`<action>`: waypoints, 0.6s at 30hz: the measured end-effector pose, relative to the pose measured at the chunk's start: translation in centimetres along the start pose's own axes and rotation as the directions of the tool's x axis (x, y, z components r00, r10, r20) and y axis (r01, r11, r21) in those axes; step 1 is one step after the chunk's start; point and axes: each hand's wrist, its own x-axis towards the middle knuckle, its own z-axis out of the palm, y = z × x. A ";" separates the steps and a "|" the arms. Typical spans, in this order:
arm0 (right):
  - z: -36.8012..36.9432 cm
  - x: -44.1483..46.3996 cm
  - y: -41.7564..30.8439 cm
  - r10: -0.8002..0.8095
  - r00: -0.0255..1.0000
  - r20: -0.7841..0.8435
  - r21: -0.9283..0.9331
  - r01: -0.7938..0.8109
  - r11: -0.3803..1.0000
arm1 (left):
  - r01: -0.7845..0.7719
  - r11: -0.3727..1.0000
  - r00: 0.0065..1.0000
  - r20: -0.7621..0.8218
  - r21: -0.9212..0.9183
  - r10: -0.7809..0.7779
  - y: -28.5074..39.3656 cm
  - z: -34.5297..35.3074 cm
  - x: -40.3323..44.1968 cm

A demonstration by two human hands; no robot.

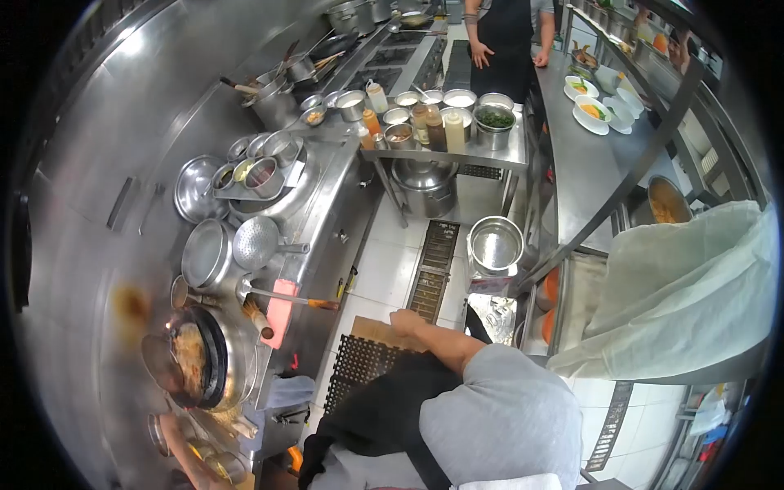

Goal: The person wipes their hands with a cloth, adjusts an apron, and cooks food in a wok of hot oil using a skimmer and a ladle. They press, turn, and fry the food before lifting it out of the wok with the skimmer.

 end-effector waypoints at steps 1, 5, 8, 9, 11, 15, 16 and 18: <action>0.3 0.1 0.6 -0.022 0.999 0.025 -0.039 0.023 0.999 | 0.160 0.963 0.983 0.118 -0.215 -0.137 -1.0 -0.2 -0.4; 4.5 0.3 4.7 -0.228 0.971 0.069 -0.023 0.230 0.973 | -0.209 0.935 0.977 0.017 0.285 0.213 5.7 0.8 -4.1; 2.2 -2.6 5.2 -0.064 0.963 0.262 -0.026 0.073 0.997 | -0.005 0.867 0.999 0.040 0.499 -0.017 2.4 3.1 -2.0; 3.5 -2.9 7.3 -0.012 0.970 0.243 -0.075 0.031 0.997 | 0.100 0.921 0.990 0.056 0.376 -0.130 4.0 2.1 -3.0; 4.7 -3.9 9.6 -0.042 0.945 0.324 -0.096 0.077 0.992 | 0.274 0.962 0.956 0.103 0.022 -0.274 1.6 4.0 -1.0; 2.3 -5.6 9.4 0.042 0.945 0.323 -0.141 0.004 0.990 | 0.430 0.878 0.903 0.127 -0.211 -0.411 3.6 3.2 -1.6; 1.8 -6.1 9.5 0.068 0.945 0.320 -0.149 -0.021 0.989 | 0.545 0.545 0.799 0.198 -0.637 -0.567 3.4 4.2 -1.7; 1.4 -5.5 10.1 0.070 0.930 0.360 -0.182 -0.004 0.983 | 0.515 0.348 0.802 0.297 -0.784 -0.518 -1.2 10.2 2.4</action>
